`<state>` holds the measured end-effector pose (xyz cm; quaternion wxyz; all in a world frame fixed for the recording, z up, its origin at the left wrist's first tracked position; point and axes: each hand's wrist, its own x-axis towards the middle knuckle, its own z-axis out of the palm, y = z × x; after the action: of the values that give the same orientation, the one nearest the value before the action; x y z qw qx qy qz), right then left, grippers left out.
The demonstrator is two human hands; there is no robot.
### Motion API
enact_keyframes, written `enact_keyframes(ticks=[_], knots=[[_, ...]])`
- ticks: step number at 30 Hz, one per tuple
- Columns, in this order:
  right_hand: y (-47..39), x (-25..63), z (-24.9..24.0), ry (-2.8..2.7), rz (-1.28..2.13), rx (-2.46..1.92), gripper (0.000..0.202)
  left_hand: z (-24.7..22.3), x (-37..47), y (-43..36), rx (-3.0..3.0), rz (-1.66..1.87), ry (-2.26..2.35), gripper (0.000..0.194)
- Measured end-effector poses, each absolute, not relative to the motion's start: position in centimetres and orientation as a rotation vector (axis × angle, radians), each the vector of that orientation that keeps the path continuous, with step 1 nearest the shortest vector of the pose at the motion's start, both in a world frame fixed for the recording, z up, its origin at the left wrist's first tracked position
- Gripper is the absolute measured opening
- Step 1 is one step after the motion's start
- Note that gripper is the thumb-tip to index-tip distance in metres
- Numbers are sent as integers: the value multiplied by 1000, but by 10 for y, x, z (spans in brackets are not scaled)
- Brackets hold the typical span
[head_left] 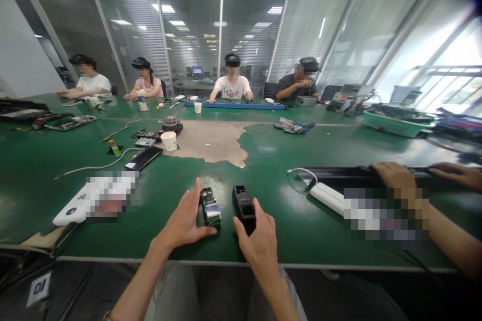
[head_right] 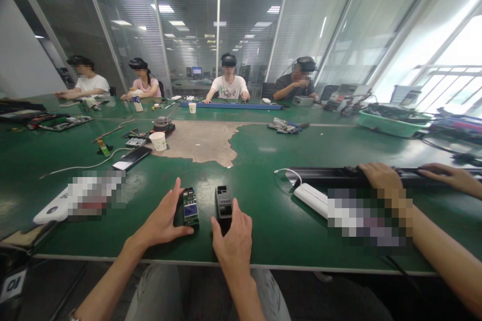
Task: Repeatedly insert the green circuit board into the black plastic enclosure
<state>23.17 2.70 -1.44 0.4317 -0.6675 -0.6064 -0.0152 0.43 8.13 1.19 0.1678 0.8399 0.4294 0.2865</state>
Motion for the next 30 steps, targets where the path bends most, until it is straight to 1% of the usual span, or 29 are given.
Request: enact_keyframes(ticks=[4,7,12,16,20,30], knots=[[27,231,-15,-1503,-19,-1686,66,13,4,82,2341,858,1211,138],[26,229,-10,-1483,4,-1693,63,12,3,83,2326,866,1216,137],[25,213,20,-1428,150,-1604,61,13,2,82,2322,893,1202,134],[26,189,38,-1501,204,-1535,62,16,2,80,2304,923,1174,134],[28,168,37,-1569,185,-1573,62,16,2,80,2284,946,1153,133],[29,148,45,-1723,92,-1655,58,1,-3,87,2354,982,1083,122]])
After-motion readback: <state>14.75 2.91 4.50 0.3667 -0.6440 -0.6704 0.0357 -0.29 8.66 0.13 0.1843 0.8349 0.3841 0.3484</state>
